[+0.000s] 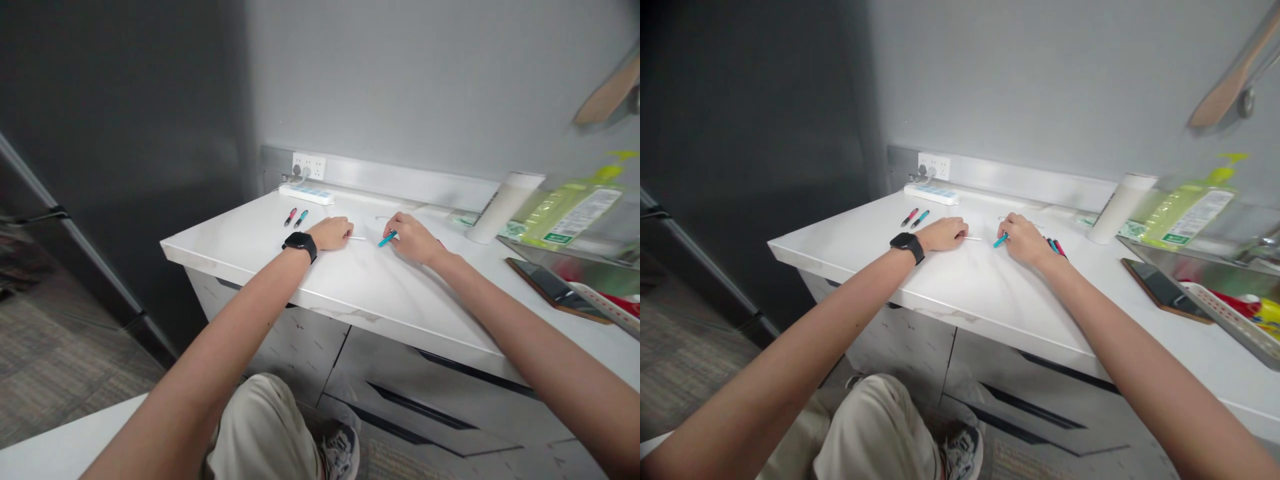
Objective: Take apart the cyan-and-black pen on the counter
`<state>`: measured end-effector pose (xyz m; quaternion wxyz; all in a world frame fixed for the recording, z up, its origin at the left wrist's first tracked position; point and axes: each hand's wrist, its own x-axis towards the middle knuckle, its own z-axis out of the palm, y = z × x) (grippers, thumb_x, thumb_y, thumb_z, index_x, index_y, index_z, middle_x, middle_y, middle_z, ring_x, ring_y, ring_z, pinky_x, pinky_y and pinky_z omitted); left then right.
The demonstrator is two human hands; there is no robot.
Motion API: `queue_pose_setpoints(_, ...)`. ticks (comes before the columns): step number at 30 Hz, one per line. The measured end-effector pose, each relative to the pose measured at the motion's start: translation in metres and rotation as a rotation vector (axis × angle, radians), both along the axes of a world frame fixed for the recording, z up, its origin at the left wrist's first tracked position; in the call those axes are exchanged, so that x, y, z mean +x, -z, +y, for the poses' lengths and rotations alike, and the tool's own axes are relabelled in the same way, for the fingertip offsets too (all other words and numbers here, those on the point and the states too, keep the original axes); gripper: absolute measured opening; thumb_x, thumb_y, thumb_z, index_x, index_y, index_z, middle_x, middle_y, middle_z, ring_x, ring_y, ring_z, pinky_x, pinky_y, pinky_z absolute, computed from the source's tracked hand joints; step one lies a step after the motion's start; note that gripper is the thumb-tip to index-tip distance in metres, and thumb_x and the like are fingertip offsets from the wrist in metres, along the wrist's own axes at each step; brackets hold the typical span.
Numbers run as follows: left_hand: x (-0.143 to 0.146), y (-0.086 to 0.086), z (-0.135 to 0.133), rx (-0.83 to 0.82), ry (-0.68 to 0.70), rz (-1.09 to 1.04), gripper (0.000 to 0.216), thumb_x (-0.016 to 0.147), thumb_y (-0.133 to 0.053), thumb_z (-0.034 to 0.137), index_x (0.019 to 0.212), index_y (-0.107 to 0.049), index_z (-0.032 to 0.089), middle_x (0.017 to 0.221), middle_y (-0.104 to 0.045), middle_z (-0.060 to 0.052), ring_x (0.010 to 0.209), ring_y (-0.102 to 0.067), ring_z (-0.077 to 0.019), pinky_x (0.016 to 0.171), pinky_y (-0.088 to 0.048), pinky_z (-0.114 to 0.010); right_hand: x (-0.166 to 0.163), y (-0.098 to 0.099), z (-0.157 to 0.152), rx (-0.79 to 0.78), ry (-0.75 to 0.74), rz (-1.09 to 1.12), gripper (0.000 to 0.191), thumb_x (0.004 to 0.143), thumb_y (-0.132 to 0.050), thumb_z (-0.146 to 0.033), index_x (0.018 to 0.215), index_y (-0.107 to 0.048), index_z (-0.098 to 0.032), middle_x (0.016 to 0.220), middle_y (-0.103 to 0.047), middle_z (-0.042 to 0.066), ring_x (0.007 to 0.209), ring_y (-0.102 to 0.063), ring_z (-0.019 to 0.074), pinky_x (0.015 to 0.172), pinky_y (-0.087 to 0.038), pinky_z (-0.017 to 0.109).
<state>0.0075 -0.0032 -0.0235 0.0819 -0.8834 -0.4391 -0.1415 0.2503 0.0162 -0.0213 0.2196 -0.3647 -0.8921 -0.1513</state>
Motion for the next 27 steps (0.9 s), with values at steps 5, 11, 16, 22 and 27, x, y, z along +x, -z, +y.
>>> queue_pose_setpoints(5,0.001,0.0,-0.002,0.002,-0.013,0.02,0.025,0.084,-0.04,0.015,0.095,-0.063,0.016,0.102,-0.061,-0.01,0.093,-0.059,-0.0203,0.083,-0.043,-0.032,-0.004,-0.005,-0.002,0.043,-0.032,-0.027,0.023,0.072,-0.05,-0.003,0.08,-0.066,-0.018,0.096,-0.056,0.012,0.089,-0.051,0.0262,0.078,-0.041,0.039)
queue_pose_setpoints(11,0.001,-0.002,-0.004,-0.011,-0.012,0.024,0.026,0.084,-0.04,0.016,0.096,-0.063,0.016,0.104,-0.06,-0.011,0.094,-0.059,-0.0207,0.084,-0.043,-0.033,-0.011,-0.011,-0.009,0.108,-0.009,-0.045,0.023,0.077,-0.048,-0.005,0.081,-0.068,-0.017,0.096,-0.057,0.013,0.09,-0.051,0.027,0.075,-0.038,0.039)
queue_pose_setpoints(16,0.002,-0.002,-0.004,-0.019,-0.016,0.021,0.026,0.083,-0.04,0.016,0.097,-0.062,0.016,0.105,-0.06,-0.01,0.094,-0.059,-0.0201,0.082,-0.043,-0.031,-0.012,-0.011,-0.011,0.122,0.023,-0.014,0.023,0.078,-0.049,-0.006,0.082,-0.069,-0.017,0.098,-0.057,0.013,0.09,-0.052,0.0262,0.076,-0.04,0.038)
queue_pose_setpoints(22,0.003,-0.003,-0.004,-0.012,0.025,0.009,0.026,0.083,-0.041,0.015,0.098,-0.062,0.015,0.104,-0.062,-0.01,0.095,-0.059,-0.0202,0.083,-0.042,-0.031,-0.009,-0.003,-0.009,0.031,0.073,-0.066,0.021,0.078,-0.054,-0.012,0.09,-0.071,-0.017,0.099,-0.059,0.012,0.093,-0.055,0.0267,0.084,-0.043,0.039)
queue_pose_setpoints(27,0.005,-0.007,-0.003,-0.016,0.054,-0.072,0.024,0.085,-0.041,0.015,0.101,-0.059,0.015,0.1,-0.064,-0.009,0.092,-0.059,-0.0192,0.084,-0.042,-0.031,-0.009,-0.003,-0.012,-0.105,0.086,-0.067,0.03,0.083,-0.049,-0.013,0.104,-0.07,-0.018,0.101,-0.062,0.012,0.097,-0.059,0.0247,0.091,-0.042,0.036)
